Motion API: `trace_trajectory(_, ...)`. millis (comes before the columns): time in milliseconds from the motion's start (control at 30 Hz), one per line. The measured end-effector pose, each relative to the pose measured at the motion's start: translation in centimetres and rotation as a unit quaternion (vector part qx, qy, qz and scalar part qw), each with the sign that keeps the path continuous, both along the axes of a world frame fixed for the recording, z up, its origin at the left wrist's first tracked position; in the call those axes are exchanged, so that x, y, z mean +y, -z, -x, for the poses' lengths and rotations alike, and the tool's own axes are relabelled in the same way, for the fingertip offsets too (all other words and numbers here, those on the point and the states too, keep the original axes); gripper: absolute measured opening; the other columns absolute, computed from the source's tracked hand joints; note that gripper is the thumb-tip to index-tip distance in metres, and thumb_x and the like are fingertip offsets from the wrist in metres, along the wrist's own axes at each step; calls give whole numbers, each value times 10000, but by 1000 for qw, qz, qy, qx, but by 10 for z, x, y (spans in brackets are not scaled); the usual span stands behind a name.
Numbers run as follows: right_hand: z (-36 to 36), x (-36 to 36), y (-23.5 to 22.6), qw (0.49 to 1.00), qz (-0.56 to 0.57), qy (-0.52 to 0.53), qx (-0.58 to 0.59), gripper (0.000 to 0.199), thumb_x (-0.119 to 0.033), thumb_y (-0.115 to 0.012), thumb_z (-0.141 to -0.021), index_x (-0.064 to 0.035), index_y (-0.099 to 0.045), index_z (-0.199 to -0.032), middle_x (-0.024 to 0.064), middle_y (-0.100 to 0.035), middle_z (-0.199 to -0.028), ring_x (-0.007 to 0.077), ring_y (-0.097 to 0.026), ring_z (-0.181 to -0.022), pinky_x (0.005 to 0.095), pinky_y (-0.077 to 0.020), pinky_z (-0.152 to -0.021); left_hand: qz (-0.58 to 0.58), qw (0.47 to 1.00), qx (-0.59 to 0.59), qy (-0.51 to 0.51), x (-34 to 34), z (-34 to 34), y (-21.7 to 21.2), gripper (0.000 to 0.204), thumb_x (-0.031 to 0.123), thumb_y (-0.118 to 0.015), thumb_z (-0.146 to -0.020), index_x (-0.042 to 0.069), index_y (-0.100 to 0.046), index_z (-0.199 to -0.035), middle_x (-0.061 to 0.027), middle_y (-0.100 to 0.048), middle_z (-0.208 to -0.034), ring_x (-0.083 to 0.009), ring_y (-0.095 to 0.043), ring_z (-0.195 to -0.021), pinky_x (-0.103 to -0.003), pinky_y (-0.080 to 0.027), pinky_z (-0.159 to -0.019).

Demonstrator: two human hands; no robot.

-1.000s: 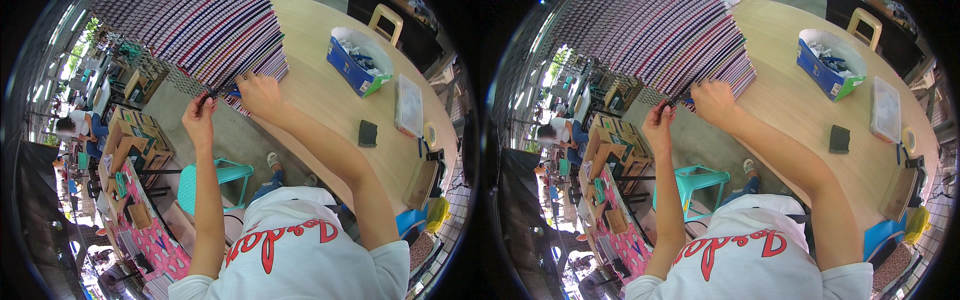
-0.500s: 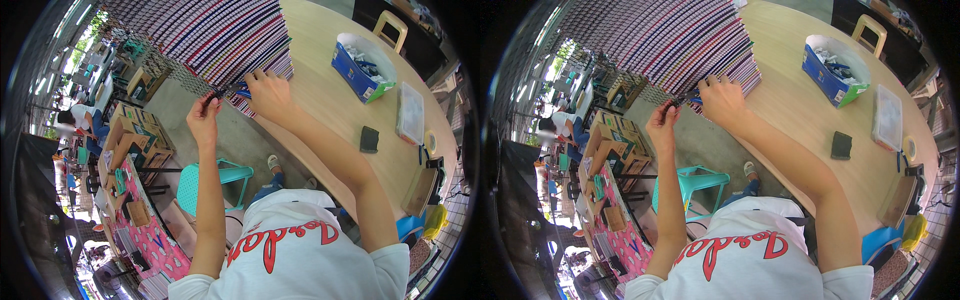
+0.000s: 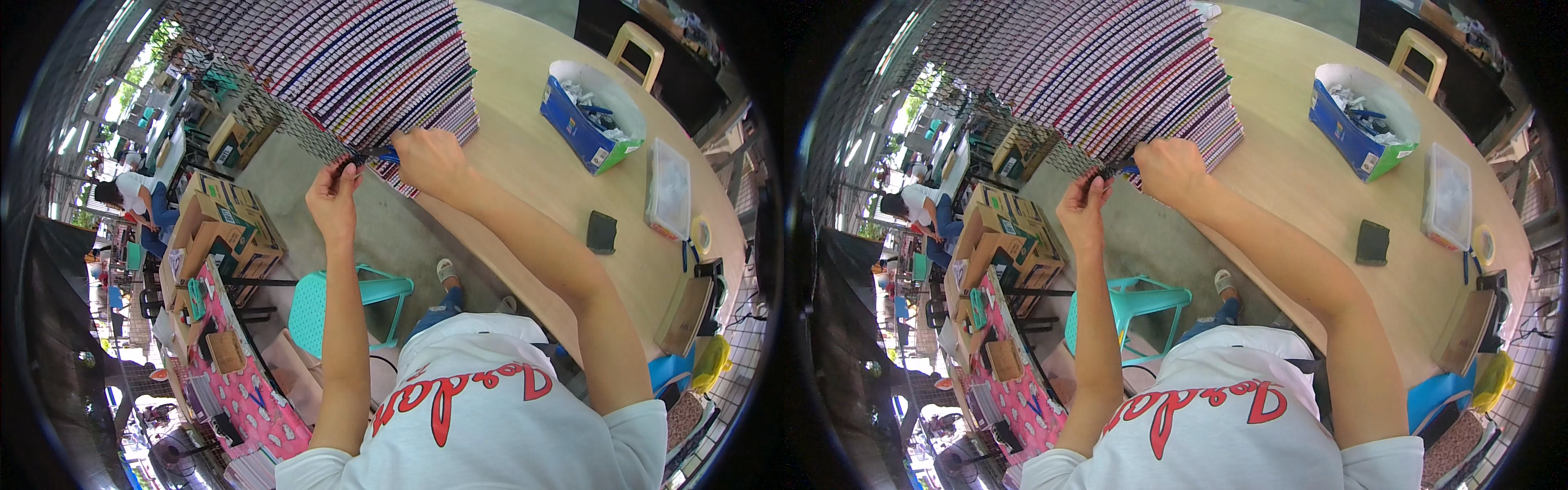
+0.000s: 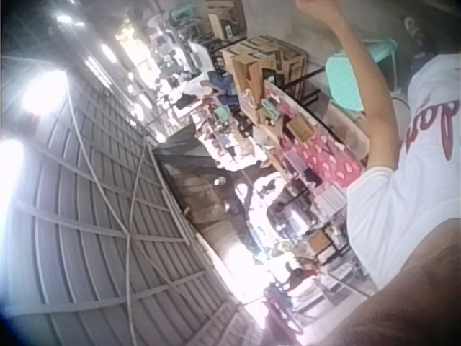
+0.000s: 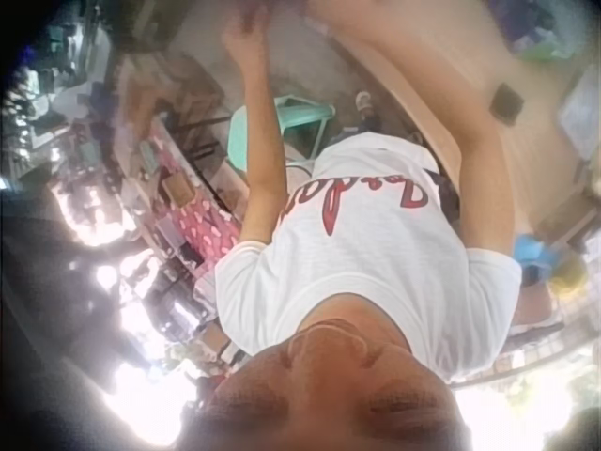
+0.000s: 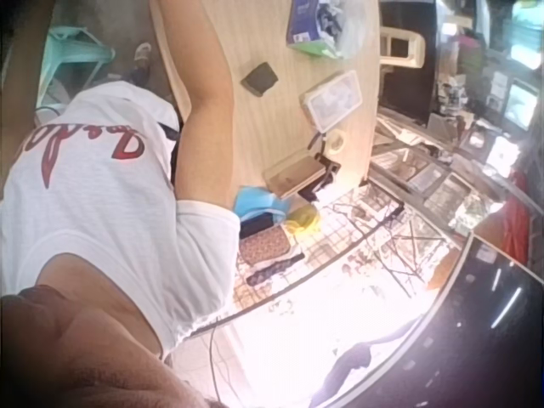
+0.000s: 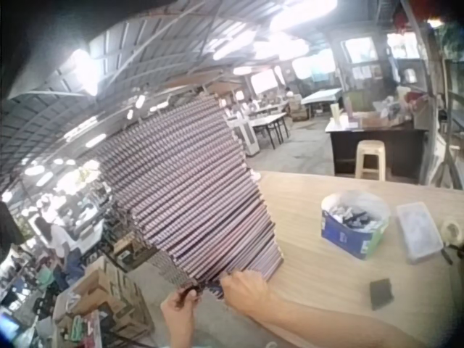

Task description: The person uses pliers to trim the excess metal wire from the spiral bindings of notebooks, working through a large stack on a table.

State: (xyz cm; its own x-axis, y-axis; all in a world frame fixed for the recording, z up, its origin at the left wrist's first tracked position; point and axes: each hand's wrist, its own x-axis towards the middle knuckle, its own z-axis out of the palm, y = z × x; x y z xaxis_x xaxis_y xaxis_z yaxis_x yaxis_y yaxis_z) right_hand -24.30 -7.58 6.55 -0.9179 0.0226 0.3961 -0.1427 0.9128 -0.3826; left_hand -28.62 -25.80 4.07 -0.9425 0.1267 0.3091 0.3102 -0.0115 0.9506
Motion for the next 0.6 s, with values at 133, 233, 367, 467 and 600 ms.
trace_trajectory(133,-7,0,-2,1000,3,11,3,224,-111,-665,-697,-37,-641,-907,151,-653,-801,330,-674,-715,433,-534,-591,-4,1000,-8,-13,-4,1,-1,220,54,-648,-918,-95,-623,-1078,-117,-672,-970,-188,-687,-870,-274,-581,-764)
trace_trajectory(233,-9,1,-7,991,-31,66,113,293,-197,-728,-715,-49,-634,-950,128,-644,-856,312,-666,-779,433,-532,-623,-3,1000,-1,-16,-6,1,-4,203,43,-646,-916,-87,-632,-1071,-106,-674,-959,-162,-682,-850,-272,-582,-754)
trace_trajectory(367,-6,0,-14,993,-54,70,83,368,-298,-767,-729,-55,-624,-965,109,-633,-891,305,-655,-822,435,-527,-659,10,1000,7,-9,-6,0,-17,209,39,-649,-911,-83,-632,-1080,-109,-678,-965,-166,-684,-861,-272,-579,-748)
trace_trajectory(467,-3,-3,-12,992,-75,67,79,336,-288,-752,-745,-52,-627,-950,117,-635,-876,313,-659,-801,438,-528,-646,14,1000,1,-6,-8,1,-20,231,79,-660,-916,-82,-623,-1076,-103,-674,-972,-175,-679,-881,-282,-573,-792)
trace_trajectory(600,0,-4,-11,992,-55,53,99,125,-139,-611,-754,-41,-646,-823,137,-667,-816,304,-683,-703,419,-531,-567,15,1000,14,-6,-7,2,-21,226,77,-664,-913,-80,-625,-1071,-96,-673,-959,-163,-673,-863,-279,-573,-787)
